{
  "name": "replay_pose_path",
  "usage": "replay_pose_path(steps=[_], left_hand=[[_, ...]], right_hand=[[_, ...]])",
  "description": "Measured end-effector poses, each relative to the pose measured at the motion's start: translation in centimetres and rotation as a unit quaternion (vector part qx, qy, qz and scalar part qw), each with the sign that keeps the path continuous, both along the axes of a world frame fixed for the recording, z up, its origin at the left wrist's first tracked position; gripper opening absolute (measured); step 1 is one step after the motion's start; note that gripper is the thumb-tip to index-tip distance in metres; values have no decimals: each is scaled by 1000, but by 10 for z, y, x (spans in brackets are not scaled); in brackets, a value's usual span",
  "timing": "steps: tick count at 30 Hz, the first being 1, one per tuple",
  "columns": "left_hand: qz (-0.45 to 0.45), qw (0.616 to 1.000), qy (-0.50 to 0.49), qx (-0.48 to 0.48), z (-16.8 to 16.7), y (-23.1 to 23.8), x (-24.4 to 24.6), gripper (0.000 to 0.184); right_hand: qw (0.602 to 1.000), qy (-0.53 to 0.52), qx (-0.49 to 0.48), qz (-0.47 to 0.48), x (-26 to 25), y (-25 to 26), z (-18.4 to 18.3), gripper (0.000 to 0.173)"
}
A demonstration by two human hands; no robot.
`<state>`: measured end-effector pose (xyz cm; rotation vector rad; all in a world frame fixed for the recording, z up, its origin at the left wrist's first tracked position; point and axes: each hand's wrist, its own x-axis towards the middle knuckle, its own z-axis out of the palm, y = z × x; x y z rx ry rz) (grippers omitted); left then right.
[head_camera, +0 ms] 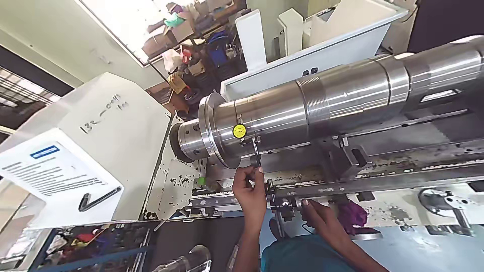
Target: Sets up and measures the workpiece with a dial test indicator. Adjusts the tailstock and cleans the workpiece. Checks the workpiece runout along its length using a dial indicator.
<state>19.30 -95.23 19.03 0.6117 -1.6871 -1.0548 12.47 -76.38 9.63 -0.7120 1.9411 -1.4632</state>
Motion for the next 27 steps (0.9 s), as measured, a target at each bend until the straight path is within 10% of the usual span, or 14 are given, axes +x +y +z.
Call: replay_pose_path(steps=[27], left_hand=[[26, 999, 26, 10, -1, 2, -3, 6]], right_hand=[[1000, 4, -9, -12, 1, 2, 1, 43]])
